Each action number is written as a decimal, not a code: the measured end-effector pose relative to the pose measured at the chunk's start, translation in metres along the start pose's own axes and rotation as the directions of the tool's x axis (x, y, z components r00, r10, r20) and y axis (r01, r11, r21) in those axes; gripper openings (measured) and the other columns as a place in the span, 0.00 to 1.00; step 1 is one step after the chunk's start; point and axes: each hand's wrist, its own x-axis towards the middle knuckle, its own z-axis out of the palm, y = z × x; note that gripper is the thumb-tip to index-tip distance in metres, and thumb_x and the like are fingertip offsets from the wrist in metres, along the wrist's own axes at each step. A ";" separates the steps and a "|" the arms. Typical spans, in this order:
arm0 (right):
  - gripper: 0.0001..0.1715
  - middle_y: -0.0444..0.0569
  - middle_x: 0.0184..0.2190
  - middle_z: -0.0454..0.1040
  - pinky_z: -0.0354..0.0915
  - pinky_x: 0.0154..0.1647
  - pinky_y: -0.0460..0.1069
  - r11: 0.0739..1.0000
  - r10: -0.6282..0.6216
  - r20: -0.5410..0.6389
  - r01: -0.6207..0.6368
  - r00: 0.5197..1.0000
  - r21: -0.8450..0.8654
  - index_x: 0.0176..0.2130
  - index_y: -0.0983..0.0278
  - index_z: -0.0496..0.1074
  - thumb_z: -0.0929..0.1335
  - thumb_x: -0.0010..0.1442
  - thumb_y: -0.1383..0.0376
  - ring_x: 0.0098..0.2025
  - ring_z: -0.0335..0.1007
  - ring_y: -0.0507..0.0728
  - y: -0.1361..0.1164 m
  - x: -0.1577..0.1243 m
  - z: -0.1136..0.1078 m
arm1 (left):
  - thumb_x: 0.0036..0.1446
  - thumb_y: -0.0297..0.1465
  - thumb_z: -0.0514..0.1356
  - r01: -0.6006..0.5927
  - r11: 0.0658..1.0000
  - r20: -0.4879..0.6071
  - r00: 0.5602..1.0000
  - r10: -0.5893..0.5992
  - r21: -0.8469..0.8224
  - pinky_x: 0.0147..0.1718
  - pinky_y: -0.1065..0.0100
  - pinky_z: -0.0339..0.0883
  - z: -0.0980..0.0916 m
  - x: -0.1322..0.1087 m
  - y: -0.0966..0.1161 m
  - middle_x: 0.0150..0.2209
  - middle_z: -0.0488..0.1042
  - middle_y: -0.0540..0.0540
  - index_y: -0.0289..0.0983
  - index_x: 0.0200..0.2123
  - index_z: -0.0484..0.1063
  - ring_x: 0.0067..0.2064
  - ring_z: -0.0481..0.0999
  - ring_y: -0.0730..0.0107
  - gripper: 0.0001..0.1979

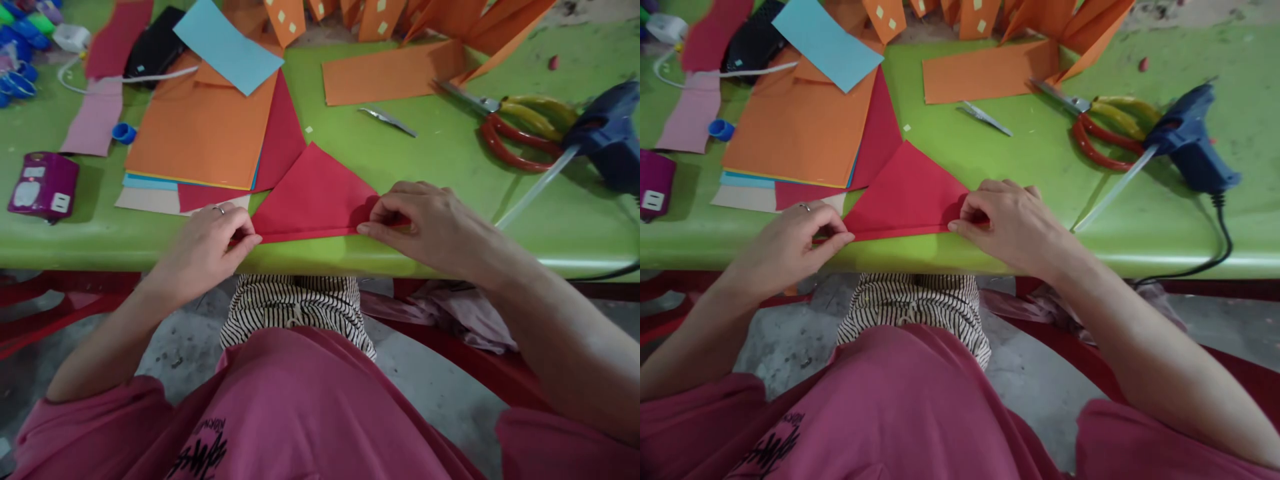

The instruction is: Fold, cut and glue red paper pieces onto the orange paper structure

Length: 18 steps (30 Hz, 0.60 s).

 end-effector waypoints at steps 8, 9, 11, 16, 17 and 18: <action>0.15 0.49 0.32 0.74 0.60 0.38 0.56 1.000 0.016 0.005 -0.016 1.000 -0.012 0.30 0.58 0.70 0.69 0.64 0.52 0.37 0.71 0.62 -0.001 0.001 0.000 | 0.62 0.36 0.60 0.068 0.986 0.021 0.998 -0.066 -0.154 0.37 0.64 0.66 -0.004 -0.002 0.000 0.31 0.78 0.50 0.39 0.29 0.71 0.33 0.75 0.67 0.10; 0.16 0.49 0.32 0.74 0.60 0.38 0.56 1.000 0.011 0.001 -0.011 1.000 -0.009 0.29 0.57 0.70 0.68 0.64 0.52 0.37 0.71 0.62 -0.001 0.001 0.000 | 0.63 0.36 0.60 0.066 0.985 0.009 0.998 -0.066 -0.162 0.38 0.64 0.66 -0.004 -0.004 0.000 0.31 0.78 0.50 0.39 0.29 0.71 0.33 0.75 0.67 0.10; 0.17 0.49 0.32 0.74 0.60 0.37 0.56 1.000 -0.005 -0.004 0.005 1.000 -0.003 0.30 0.57 0.70 0.68 0.65 0.50 0.36 0.71 0.62 0.000 0.001 0.000 | 0.63 0.37 0.59 0.047 0.987 -0.015 0.999 -0.050 -0.152 0.39 0.64 0.67 -0.002 -0.007 -0.002 0.31 0.78 0.50 0.39 0.29 0.71 0.34 0.75 0.67 0.11; 0.20 0.50 0.32 0.74 0.61 0.36 0.56 0.999 -0.029 -0.021 0.028 0.999 -0.020 0.30 0.58 0.71 0.66 0.65 0.48 0.34 0.70 0.61 0.003 0.001 0.001 | 0.65 0.36 0.56 -0.016 0.995 -0.066 0.998 0.010 -0.101 0.41 0.63 0.68 0.002 -0.011 -0.006 0.33 0.78 0.48 0.40 0.32 0.72 0.37 0.75 0.65 0.11; 0.20 0.50 0.32 0.74 0.61 0.36 0.56 0.999 -0.032 -0.025 0.031 0.999 -0.023 0.30 0.58 0.71 0.66 0.65 0.48 0.34 0.70 0.61 0.003 0.001 0.001 | 0.65 0.36 0.56 -0.011 0.996 -0.073 0.997 0.005 -0.088 0.41 0.62 0.68 0.003 -0.011 -0.006 0.33 0.77 0.48 0.40 0.32 0.72 0.37 0.75 0.65 0.10; 0.20 0.50 0.32 0.74 0.61 0.36 0.56 0.999 -0.032 -0.026 0.031 0.999 -0.024 0.30 0.58 0.71 0.66 0.65 0.48 0.34 0.70 0.60 0.003 0.001 0.001 | 0.65 0.36 0.56 0.000 0.998 -0.077 0.997 -0.005 -0.069 0.42 0.61 0.68 0.004 -0.011 -0.006 0.34 0.77 0.47 0.40 0.32 0.72 0.37 0.75 0.64 0.10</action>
